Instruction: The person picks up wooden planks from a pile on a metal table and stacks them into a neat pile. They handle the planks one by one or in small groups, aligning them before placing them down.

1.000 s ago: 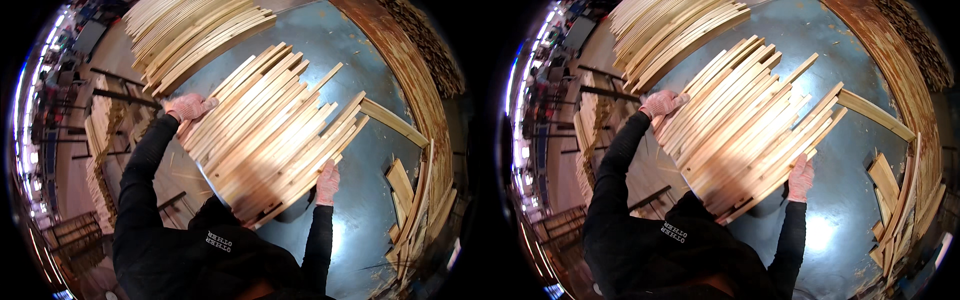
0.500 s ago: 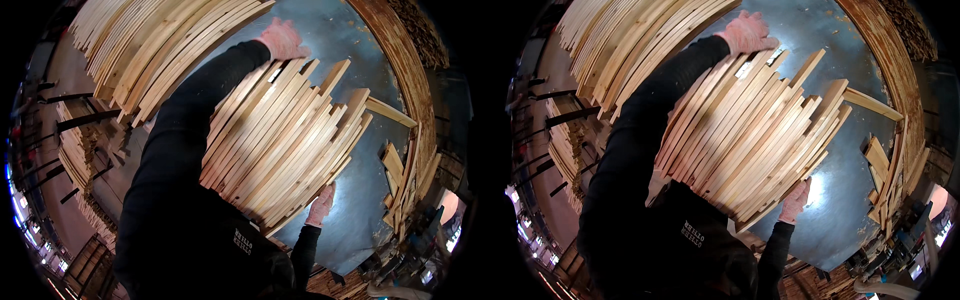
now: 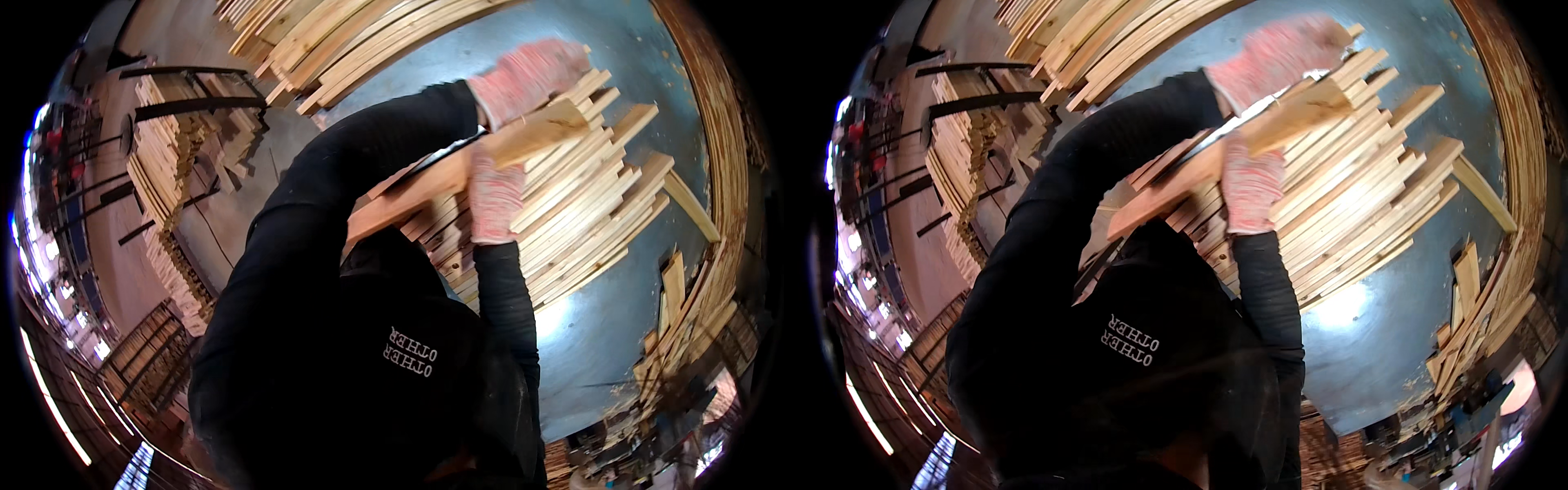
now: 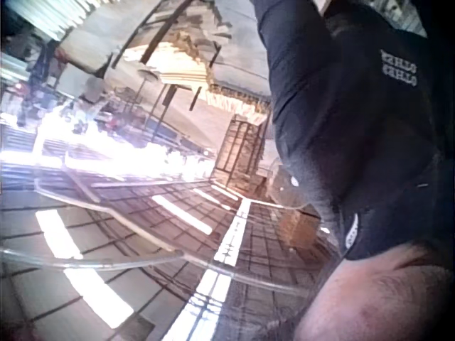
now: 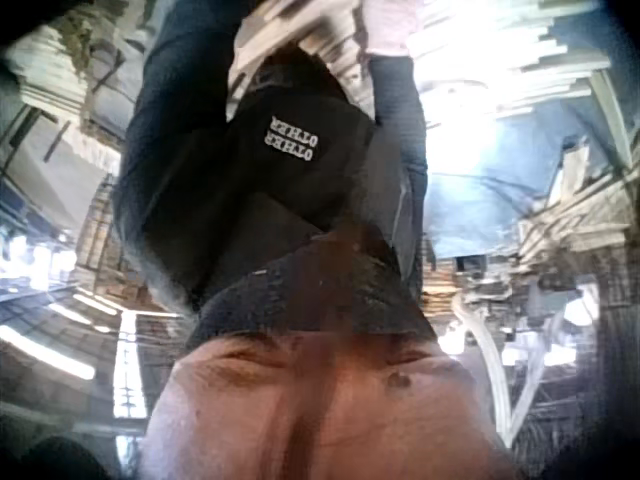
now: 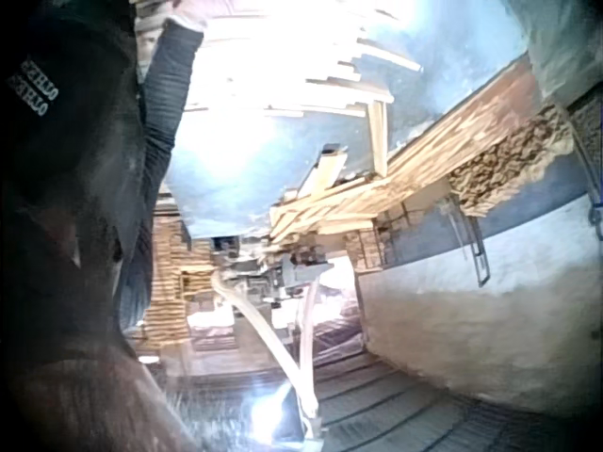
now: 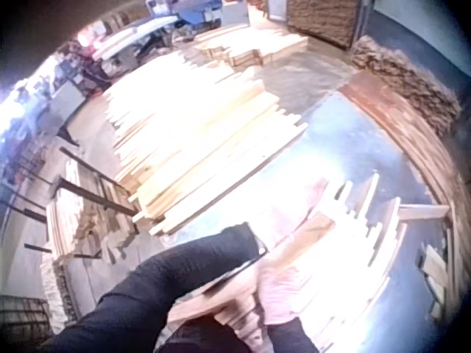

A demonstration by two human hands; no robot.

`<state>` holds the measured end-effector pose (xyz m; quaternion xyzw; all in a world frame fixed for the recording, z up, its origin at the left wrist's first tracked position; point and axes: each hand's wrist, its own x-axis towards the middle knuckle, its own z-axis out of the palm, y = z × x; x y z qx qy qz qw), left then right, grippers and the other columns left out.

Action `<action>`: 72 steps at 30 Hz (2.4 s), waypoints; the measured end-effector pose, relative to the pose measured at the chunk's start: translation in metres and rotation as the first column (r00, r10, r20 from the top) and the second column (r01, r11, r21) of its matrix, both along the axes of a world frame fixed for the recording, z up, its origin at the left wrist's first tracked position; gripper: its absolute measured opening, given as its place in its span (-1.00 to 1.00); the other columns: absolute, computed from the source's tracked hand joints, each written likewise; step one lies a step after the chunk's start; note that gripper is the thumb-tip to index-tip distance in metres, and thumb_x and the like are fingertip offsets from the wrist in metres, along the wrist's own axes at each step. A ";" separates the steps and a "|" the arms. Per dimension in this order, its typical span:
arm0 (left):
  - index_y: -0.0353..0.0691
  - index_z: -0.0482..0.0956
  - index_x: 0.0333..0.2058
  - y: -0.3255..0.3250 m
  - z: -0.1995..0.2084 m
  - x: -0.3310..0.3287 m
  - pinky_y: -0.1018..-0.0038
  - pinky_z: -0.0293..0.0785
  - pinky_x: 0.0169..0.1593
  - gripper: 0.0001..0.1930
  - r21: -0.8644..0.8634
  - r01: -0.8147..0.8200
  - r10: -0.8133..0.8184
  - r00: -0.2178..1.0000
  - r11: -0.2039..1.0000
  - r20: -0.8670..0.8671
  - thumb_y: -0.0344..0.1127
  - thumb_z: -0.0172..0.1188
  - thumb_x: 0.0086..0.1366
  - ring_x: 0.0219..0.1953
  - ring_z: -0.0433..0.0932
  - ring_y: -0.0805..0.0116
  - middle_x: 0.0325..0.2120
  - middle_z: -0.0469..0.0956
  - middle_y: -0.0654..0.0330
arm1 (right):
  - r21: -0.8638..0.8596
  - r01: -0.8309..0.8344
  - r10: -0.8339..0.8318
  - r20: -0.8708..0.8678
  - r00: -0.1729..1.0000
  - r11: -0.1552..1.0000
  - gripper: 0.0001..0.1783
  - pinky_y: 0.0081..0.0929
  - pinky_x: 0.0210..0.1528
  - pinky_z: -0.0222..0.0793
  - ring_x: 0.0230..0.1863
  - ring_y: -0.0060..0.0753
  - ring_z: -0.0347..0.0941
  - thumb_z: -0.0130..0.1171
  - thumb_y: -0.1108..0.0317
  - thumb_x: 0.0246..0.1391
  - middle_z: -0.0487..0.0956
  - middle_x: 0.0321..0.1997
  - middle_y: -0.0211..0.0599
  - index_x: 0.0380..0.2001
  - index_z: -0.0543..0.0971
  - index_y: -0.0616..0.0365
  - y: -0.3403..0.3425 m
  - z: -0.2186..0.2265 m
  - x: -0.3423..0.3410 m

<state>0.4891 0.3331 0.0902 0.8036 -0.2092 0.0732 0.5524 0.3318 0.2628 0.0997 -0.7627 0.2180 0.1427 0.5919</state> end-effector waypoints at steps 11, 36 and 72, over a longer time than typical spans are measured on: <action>-0.25 0.46 0.16 0.145 -0.036 -0.120 0.30 0.37 0.18 -0.27 0.336 0.297 -0.024 0.779 0.894 -0.627 0.26 0.10 0.25 0.13 0.49 0.05 0.07 0.53 -0.05 | 0.494 0.207 -0.297 0.111 0.948 0.845 -0.27 -0.31 0.24 0.37 0.21 -0.32 0.41 0.04 -0.18 0.30 0.47 0.23 -0.24 0.26 0.36 0.21 -0.110 -0.032 0.088; -0.14 0.44 0.19 0.133 -0.044 -0.171 0.33 0.45 0.06 -0.42 0.353 0.073 0.237 0.612 0.933 -0.755 -0.09 0.21 0.21 0.00 0.58 0.12 -0.06 0.60 -0.05 | 0.479 0.122 -0.163 0.045 0.986 0.869 -0.34 -0.45 0.18 0.36 0.14 -0.38 0.43 0.23 0.34 0.21 0.52 0.13 -0.16 0.29 0.28 0.37 -0.084 0.022 -0.119; -0.32 0.16 0.30 0.067 0.020 -0.857 0.48 0.43 0.13 -0.41 -0.357 -0.773 0.724 -0.185 -0.525 -0.665 -0.41 0.17 0.37 0.10 0.45 0.44 0.08 0.46 0.18 | -0.185 -0.931 0.783 0.605 0.144 0.314 -0.41 -0.34 0.36 0.19 0.25 -0.28 0.36 0.19 0.52 0.21 0.43 0.28 -0.17 0.30 0.34 0.19 0.183 0.062 -0.289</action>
